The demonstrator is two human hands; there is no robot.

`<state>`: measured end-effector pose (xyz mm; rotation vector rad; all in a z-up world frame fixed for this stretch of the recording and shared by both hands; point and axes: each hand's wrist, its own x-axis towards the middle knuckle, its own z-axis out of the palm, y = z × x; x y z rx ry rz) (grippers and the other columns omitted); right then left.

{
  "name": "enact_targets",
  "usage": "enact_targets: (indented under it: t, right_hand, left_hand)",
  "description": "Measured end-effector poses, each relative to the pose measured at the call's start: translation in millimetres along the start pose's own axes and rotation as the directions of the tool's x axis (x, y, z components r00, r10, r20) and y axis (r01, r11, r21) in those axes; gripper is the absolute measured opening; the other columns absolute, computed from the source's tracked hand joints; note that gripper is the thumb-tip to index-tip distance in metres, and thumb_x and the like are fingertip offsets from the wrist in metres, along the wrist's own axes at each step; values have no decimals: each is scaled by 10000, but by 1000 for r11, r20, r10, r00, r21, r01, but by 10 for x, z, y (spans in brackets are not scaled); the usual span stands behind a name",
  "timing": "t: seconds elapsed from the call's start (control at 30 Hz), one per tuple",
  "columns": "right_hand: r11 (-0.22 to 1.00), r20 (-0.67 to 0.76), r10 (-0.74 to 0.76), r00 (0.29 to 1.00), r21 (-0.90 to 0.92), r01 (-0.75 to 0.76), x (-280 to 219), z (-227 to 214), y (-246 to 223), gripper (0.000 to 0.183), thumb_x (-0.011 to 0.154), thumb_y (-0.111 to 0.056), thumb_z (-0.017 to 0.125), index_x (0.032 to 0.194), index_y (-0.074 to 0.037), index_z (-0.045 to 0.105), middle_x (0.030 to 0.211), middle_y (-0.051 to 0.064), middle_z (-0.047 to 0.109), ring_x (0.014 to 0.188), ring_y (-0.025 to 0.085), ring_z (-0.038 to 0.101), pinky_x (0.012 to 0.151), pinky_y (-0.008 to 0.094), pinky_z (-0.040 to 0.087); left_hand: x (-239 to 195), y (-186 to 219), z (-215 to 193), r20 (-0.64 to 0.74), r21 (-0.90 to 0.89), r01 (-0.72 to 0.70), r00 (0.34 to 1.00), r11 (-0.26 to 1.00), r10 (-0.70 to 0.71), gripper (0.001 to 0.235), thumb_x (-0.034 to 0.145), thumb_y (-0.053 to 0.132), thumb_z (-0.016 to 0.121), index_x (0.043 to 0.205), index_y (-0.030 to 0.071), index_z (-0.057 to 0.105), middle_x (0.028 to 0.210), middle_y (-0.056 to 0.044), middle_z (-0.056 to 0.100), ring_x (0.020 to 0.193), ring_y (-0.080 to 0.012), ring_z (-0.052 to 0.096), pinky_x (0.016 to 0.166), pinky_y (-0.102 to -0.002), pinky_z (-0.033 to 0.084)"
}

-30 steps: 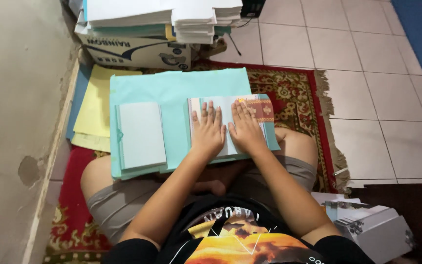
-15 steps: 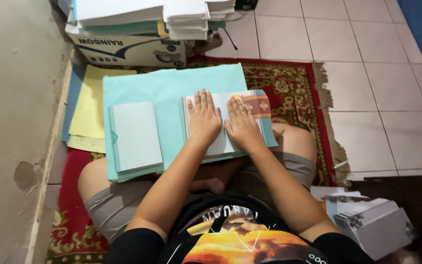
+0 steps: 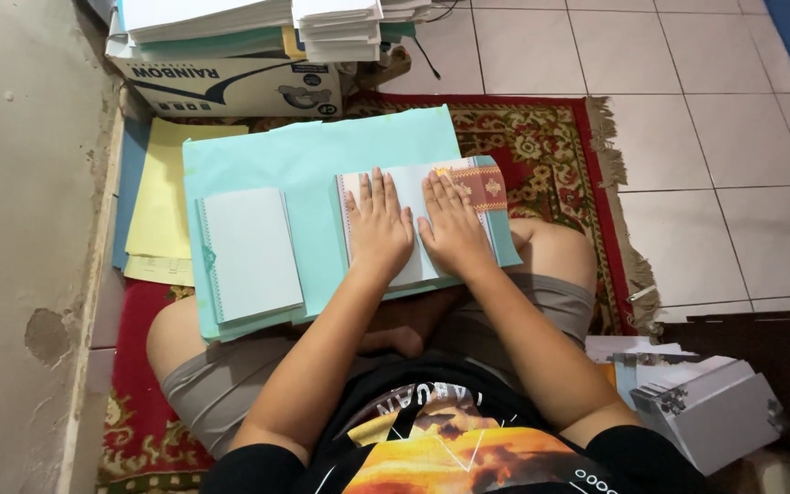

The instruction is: Organize and flatten notebooks by pressing them down and flipping through pages on a blue mat.

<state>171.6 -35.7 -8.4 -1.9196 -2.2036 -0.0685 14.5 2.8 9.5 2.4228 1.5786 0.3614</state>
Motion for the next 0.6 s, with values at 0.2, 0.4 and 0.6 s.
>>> enact_targets:
  t: [0.2,0.4,0.6]
  right_hand:
    - [1000,39,21,999,-12,-21,1,-38,-16,683,1008,-395,373,1596,-52,316,1679,141,277,1547,275,259,1255,450,139]
    - [1000,56,25,998,18,-26,5,-78,-31,680,1013,-389,359,1599,-49,308,1676,150,280,1547,283,255,1252,452,133]
    - [999,55,25,998,31,-27,9,-43,-20,687,1010,-404,355,1595,-45,320,1671,158,291,1548,283,255,1254,451,124]
  left_hand:
    - [-15,-3,16,-18,-31,-7,1000,999,7,669,1040,370,304,1588,-11,270,1668,-238,214,1546,-409,179,1227,-614,78]
    - [-27,4,1,-41,-31,-10,999,999,9,665,1038,369,311,1586,-8,282,1663,-236,234,1541,-410,197,1225,-609,83]
    - [-28,6,-5,-25,-10,-7,1000,1000,6,668,1038,374,312,1588,-4,271,1666,-232,223,1545,-404,187,1226,-610,85]
